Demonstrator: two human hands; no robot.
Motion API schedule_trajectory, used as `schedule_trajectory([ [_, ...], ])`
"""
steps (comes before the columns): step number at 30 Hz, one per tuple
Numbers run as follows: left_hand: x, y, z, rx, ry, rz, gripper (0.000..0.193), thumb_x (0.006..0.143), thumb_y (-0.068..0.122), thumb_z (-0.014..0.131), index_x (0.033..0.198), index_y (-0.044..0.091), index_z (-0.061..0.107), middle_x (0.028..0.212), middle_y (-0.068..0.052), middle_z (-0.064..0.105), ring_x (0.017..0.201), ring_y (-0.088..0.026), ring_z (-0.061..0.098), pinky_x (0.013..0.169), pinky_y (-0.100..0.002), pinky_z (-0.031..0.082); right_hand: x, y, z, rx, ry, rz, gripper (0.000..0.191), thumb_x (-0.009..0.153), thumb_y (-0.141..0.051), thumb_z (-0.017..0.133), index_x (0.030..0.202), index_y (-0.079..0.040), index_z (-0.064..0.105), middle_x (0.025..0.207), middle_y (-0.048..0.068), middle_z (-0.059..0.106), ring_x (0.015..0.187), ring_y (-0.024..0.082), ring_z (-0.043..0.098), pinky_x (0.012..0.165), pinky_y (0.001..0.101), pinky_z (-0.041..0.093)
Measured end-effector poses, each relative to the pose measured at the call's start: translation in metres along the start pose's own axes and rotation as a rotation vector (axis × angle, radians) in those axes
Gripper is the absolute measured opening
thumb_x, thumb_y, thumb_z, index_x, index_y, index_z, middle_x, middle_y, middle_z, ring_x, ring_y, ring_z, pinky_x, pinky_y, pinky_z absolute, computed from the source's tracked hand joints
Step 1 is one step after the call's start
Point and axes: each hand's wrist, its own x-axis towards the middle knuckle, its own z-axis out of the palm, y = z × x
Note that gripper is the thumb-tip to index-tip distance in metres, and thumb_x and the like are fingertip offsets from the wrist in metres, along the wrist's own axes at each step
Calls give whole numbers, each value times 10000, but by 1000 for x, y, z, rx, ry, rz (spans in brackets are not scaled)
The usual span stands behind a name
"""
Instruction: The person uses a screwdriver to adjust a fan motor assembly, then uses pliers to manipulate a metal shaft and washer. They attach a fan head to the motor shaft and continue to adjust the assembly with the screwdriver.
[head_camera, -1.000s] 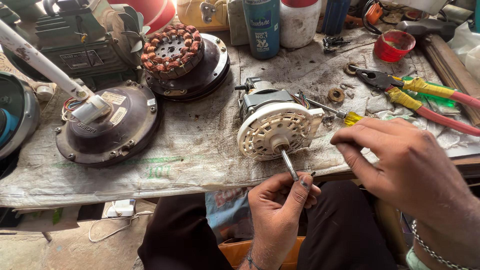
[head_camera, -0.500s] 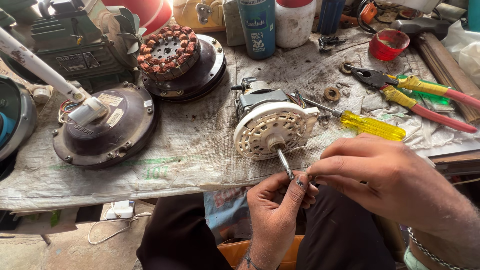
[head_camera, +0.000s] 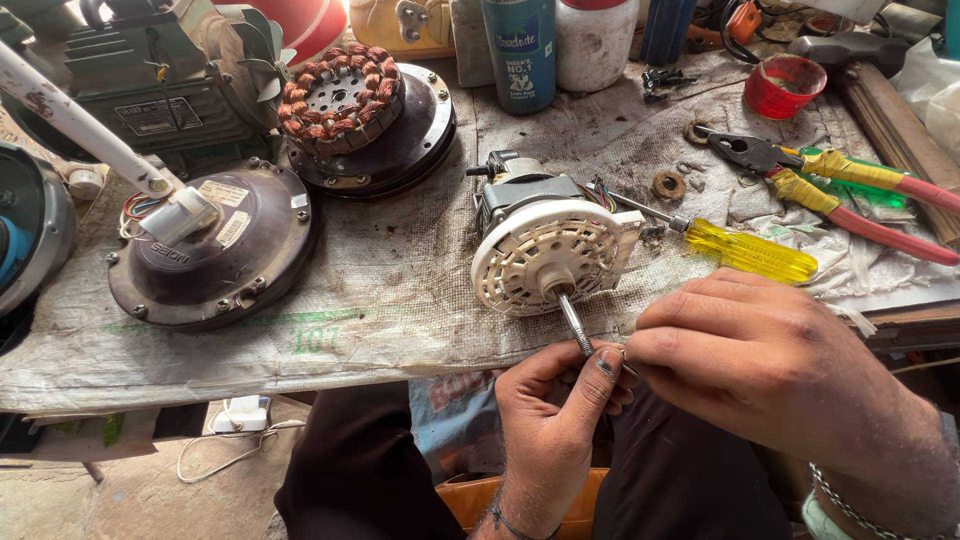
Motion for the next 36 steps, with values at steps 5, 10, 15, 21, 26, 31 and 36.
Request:
schedule_trajectory([
  [5,0,-1,1,-5,52,-3,179,962,125,741,1020,-41,775,809,-96,783,696,-113,715,657,-242,581,-1,5,0,-96,-21,98,272,744,-235,820,951,-100,706,991,56,718,927,246,719,808,377,563],
  [10,1,0,2,10,56,4,195,965,150,740,1022,-31,782,813,-95,791,700,-116,728,649,-240,584,-3,10,-6,-76,-23,179,297,743,-249,831,988,-108,739,973,44,740,897,238,725,765,367,568],
  [15,1,-1,0,33,32,7,200,975,158,733,1031,-28,785,824,-91,785,710,-114,729,655,-237,587,-7,6,-3,94,-28,113,279,815,-234,812,1069,-135,753,1017,13,754,909,176,749,755,321,590],
  [21,1,-1,0,10,-11,23,206,997,144,712,1083,-35,766,871,-97,788,737,-122,733,667,-242,591,-6,9,1,86,3,126,290,814,-206,805,1083,-112,748,1012,34,754,913,190,749,768,329,593],
  [26,-2,3,3,-5,-63,47,258,1034,154,648,1185,-33,739,956,-110,780,772,-121,722,684,-238,580,-6,10,-2,98,35,110,281,798,-172,796,1068,-108,746,1022,37,753,930,195,754,788,325,597],
  [31,-1,9,2,-6,-83,62,251,1027,120,630,1185,-49,725,993,-125,779,806,-126,719,717,-246,585,-5,8,-4,76,48,75,283,785,-167,802,1054,-109,735,1006,36,752,928,199,755,787,332,592],
  [36,-3,11,-2,-57,-109,60,267,1006,137,647,1185,-47,721,997,-113,777,830,-114,715,749,-236,579,-4,5,-6,121,54,53,255,810,-161,803,1049,-99,739,978,36,744,892,186,749,753,324,584],
])
